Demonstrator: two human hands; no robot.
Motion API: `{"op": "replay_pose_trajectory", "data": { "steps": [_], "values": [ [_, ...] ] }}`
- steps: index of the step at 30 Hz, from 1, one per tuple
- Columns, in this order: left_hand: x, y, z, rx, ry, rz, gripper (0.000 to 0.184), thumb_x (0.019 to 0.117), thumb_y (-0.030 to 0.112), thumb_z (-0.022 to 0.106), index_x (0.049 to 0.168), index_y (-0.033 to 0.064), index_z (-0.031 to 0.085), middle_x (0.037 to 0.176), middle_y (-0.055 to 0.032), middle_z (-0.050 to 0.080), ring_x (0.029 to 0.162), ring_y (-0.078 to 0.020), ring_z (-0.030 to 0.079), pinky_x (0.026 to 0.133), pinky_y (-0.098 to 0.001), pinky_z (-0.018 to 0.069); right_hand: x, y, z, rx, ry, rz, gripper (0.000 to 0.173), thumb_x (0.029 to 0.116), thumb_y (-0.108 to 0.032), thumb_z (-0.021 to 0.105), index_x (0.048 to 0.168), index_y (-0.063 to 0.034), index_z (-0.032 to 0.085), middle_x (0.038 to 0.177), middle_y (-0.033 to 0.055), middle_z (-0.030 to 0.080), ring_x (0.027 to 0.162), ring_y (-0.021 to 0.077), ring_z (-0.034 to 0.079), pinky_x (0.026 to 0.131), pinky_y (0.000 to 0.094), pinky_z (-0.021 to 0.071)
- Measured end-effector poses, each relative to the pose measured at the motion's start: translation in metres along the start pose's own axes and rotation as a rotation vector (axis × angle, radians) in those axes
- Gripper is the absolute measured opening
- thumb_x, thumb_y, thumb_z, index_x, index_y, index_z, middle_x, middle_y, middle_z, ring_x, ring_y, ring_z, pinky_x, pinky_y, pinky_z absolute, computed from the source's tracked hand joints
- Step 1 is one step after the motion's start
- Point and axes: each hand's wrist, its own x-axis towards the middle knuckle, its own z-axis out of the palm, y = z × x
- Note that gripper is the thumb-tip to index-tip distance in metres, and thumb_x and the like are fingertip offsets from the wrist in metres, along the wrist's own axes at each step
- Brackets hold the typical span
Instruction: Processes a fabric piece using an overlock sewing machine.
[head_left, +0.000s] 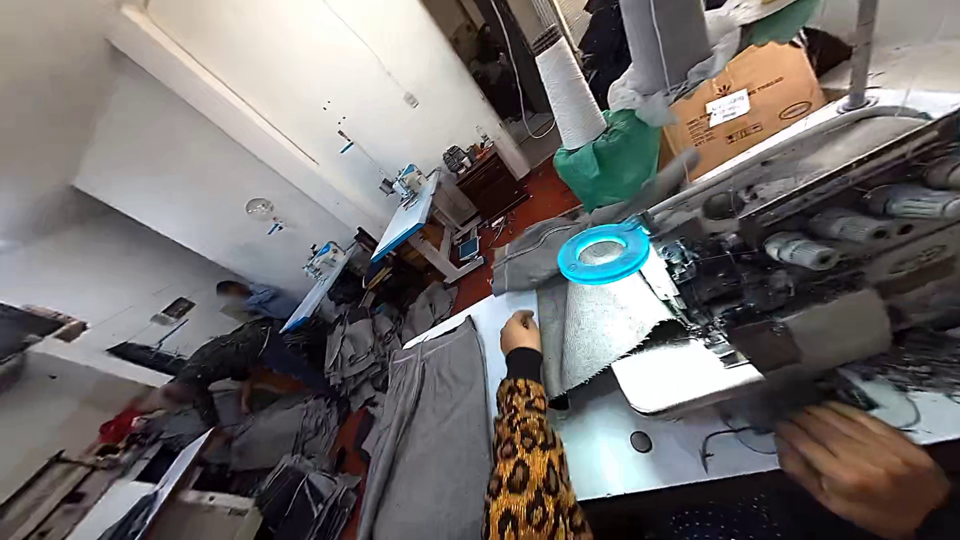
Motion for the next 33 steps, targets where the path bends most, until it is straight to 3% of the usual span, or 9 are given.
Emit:
{"op": "replay_pose_trajectory", "data": {
  "steps": [5,12,18,22,24,26,28,31,33],
  "values": [
    [-0.101,-0.079,-0.036,0.417,0.037,-0.318,0.066,0.0902,0.012,0.069,0.151,0.0018,0.046,0.153,-0.0289,0.043,0.137,-0.0498,0.046,0.107,-0.0636,0.0428,-0.025,0.013,0.029,0.019,0.118,-0.02,0.05,0.103,-0.027,0.032,0.071,-0.0043,0.063,0.063,0.0127,0.064,0.062,0.0309,0.066,0.067,0.0449,0.0526],
    [-0.15,-0.131,-0.09,0.428,0.03,-0.606,0.044,0.1029,0.014,0.053,0.146,0.0046,0.052,0.136,-0.0223,0.063,0.128,-0.0375,0.06,0.106,-0.0545,0.0482,-0.027,0.017,0.031,0.107,0.095,0.006,0.049,0.1006,-0.029,0.036,0.071,-0.0025,0.066,0.069,0.0166,0.069,0.069,0.0354,0.069,0.075,0.0504,0.0524],
    [-0.191,-0.047,-0.104,-0.035,0.112,-0.205,0.04,0.103,0.006,0.047,0.139,-0.009,0.053,0.131,-0.031,0.061,0.126,-0.0405,0.059,0.109,-0.0545,0.0437,0.002,-0.035,-0.027,0.782,-0.258,0.363,0.049,0.0994,-0.038,0.05,0.111,0.0047,0.071,0.107,0.0239,0.072,0.101,0.0392,0.068,0.09,0.053,0.0527],
    [-0.253,0.011,-0.031,-0.41,-0.31,0.32,0.046,0.0913,0.004,0.064,0.133,-0.012,0.051,0.107,-0.0248,0.068,0.089,-0.0279,0.071,0.081,-0.0441,0.0601,0.034,-0.054,-0.059,1.174,-0.711,0.547,0.077,0.0939,-0.064,0.052,0.14,-0.0021,0.056,0.125,0.0151,0.067,0.105,0.0214,0.069,0.087,0.0419,0.0572],
    [-0.269,0.029,0.005,-0.513,-0.516,0.701,0.059,0.0875,0.004,0.075,0.139,-0.0125,0.05,0.107,-0.0258,0.071,0.084,-0.0275,0.073,0.078,-0.043,0.0615,0.04,-0.044,-0.07,1.108,-0.829,0.586,0.063,0.0906,-0.042,0.066,0.134,0.0017,0.057,0.116,0.0198,0.067,0.103,0.0279,0.066,0.091,0.0513,0.0527],
    [-0.268,0.044,0.023,-0.423,-0.339,0.966,0.061,0.0788,0.007,0.084,0.133,-0.0102,0.06,0.107,-0.022,0.072,0.089,-0.0266,0.072,0.083,-0.0423,0.0604,0.033,-0.028,-0.08,1.005,-0.848,0.548,0.038,0.0871,-0.01,0.069,0.12,0.0089,0.065,0.104,0.0275,0.067,0.096,0.0378,0.066,0.086,0.06,0.0493],
    [-0.258,0.053,0.024,-0.188,-0.04,1.036,0.068,0.0626,0.017,0.094,0.126,0.0052,0.072,0.119,-0.017,0.071,0.11,-0.0331,0.067,0.097,-0.0496,0.0531,0.024,-0.011,-0.097,0.949,-0.883,0.507,0.033,0.0876,0.0,0.066,0.117,0.0134,0.064,0.104,0.0334,0.067,0.096,0.0432,0.066,0.087,0.0637,0.0487],
    [-0.247,0.058,0.015,0.183,-0.132,0.875,0.087,0.0613,0.025,0.096,0.142,0.0241,0.063,0.154,-0.013,0.05,0.147,-0.0422,0.036,0.119,-0.0679,0.0187,0.018,0.005,-0.127,0.98,-0.97,0.495,0.028,0.091,-0.001,0.065,0.116,0.0097,0.065,0.102,0.0254,0.069,0.092,0.0292,0.068,0.087,0.0532,0.053],
    [-0.243,0.056,0.011,0.277,-0.195,0.783,0.074,0.0646,0.03,0.094,0.133,0.0168,0.068,0.147,-0.0131,0.056,0.147,-0.0415,0.036,0.119,-0.0689,0.0156,0.017,0.007,-0.139,1.003,-0.985,0.449,0.022,0.0897,0.0,0.069,0.11,0.0101,0.068,0.097,0.0252,0.07,0.086,0.0299,0.068,0.082,0.0533,0.0535]
  ]
}}
